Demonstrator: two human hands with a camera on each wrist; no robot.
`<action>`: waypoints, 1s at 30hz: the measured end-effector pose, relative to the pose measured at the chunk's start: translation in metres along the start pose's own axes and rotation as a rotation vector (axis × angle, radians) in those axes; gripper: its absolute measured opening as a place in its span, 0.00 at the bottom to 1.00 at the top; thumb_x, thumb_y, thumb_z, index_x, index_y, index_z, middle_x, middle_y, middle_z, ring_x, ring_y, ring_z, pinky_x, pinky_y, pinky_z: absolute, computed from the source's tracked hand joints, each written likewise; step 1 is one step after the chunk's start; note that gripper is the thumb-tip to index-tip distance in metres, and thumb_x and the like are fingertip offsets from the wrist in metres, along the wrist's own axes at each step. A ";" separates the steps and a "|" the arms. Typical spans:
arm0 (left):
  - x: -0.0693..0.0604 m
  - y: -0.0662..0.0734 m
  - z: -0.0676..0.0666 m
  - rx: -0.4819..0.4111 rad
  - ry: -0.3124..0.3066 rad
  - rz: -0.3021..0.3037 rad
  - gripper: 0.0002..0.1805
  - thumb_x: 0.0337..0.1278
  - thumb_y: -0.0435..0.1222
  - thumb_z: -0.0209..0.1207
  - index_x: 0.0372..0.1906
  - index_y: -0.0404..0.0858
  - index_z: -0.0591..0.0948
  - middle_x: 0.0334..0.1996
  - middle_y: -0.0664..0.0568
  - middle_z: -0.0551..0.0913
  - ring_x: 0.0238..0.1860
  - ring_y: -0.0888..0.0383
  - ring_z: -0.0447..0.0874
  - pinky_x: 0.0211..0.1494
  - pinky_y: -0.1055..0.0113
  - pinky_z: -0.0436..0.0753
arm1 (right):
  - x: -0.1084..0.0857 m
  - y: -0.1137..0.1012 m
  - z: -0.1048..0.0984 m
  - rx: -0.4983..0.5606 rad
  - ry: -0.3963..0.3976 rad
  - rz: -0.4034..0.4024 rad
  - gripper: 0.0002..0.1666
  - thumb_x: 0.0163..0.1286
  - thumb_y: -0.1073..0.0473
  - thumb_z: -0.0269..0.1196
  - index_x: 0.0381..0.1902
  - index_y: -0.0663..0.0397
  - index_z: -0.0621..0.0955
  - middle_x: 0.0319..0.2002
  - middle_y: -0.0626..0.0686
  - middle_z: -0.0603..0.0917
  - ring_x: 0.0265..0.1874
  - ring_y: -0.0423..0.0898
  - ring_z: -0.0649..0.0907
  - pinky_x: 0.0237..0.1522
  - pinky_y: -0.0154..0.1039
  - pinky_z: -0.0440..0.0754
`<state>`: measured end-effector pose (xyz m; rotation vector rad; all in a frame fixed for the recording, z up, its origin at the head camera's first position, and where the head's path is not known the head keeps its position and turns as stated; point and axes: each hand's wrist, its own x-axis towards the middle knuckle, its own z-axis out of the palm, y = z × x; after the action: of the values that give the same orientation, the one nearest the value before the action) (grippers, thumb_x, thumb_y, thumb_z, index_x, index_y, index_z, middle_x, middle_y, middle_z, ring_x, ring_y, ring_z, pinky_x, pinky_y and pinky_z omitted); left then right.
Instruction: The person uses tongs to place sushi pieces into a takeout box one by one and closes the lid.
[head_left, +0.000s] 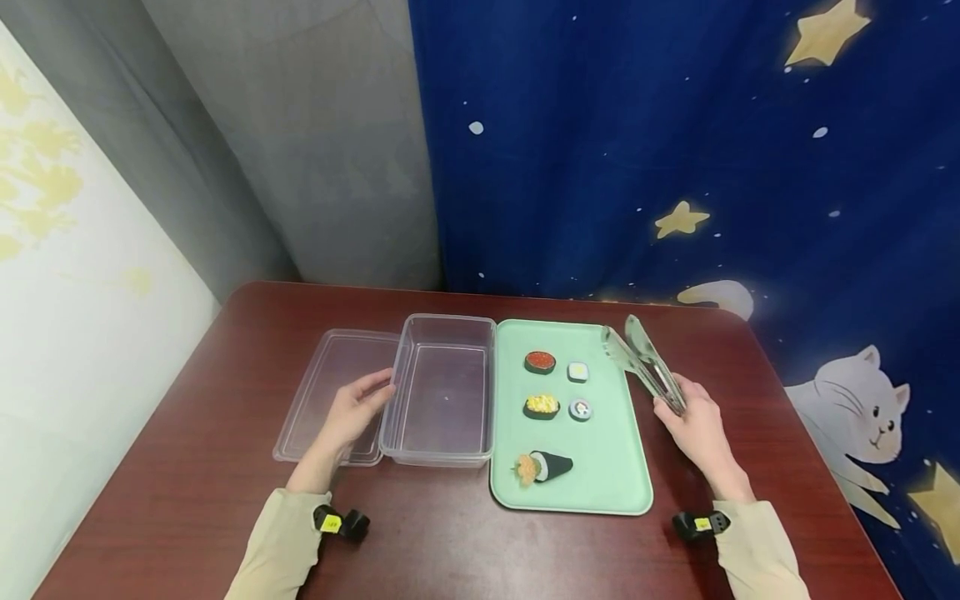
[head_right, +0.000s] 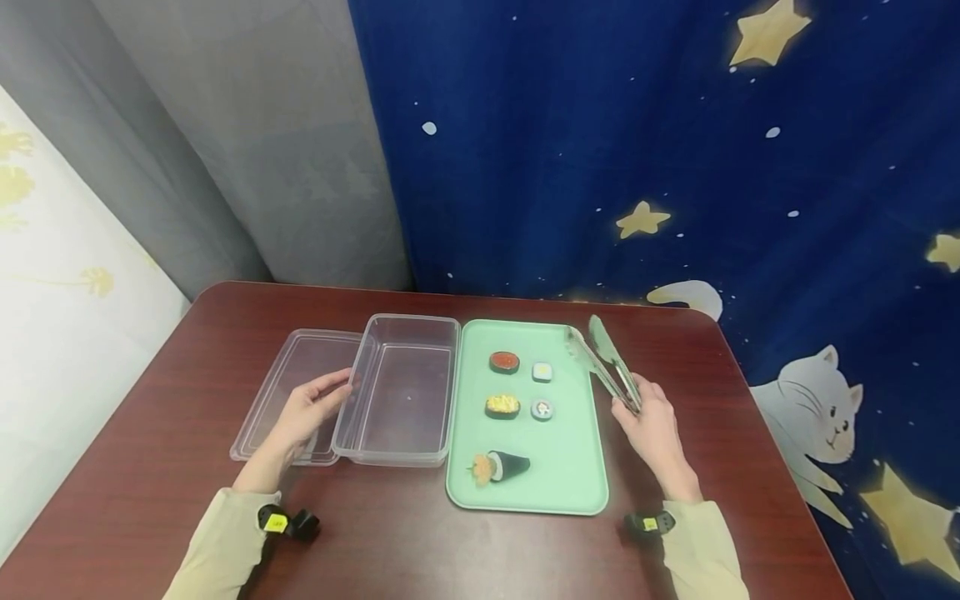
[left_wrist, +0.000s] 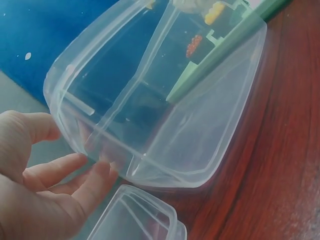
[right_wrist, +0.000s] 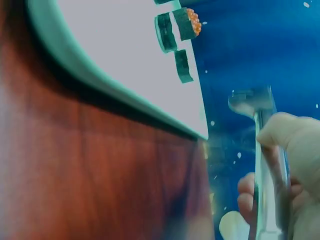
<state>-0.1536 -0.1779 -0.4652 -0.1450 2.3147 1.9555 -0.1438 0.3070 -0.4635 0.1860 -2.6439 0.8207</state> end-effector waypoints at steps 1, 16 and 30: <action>0.000 0.000 0.000 -0.001 0.001 -0.005 0.23 0.63 0.32 0.55 0.61 0.27 0.70 0.57 0.34 0.74 0.54 0.51 0.77 0.50 0.77 0.75 | 0.002 -0.001 0.000 0.003 -0.015 -0.025 0.27 0.58 0.65 0.62 0.55 0.73 0.72 0.42 0.69 0.77 0.36 0.61 0.77 0.35 0.57 0.74; 0.014 0.017 -0.002 -0.061 -0.038 -0.045 0.26 0.59 0.27 0.52 0.63 0.24 0.66 0.59 0.30 0.71 0.50 0.53 0.78 0.48 0.71 0.78 | 0.032 -0.011 0.023 0.070 -0.257 -0.325 0.27 0.59 0.66 0.64 0.56 0.67 0.73 0.37 0.56 0.78 0.27 0.42 0.71 0.26 0.36 0.70; 0.019 0.018 -0.001 -0.081 -0.006 -0.012 0.26 0.56 0.25 0.54 0.61 0.24 0.68 0.57 0.29 0.71 0.35 0.71 0.77 0.39 0.74 0.77 | 0.043 -0.018 0.032 0.067 -0.371 -0.329 0.27 0.59 0.63 0.64 0.57 0.67 0.73 0.46 0.61 0.79 0.36 0.48 0.78 0.34 0.44 0.76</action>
<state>-0.1749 -0.1760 -0.4498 -0.1599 2.2264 2.0422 -0.1895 0.2728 -0.4624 0.8402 -2.8043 0.8255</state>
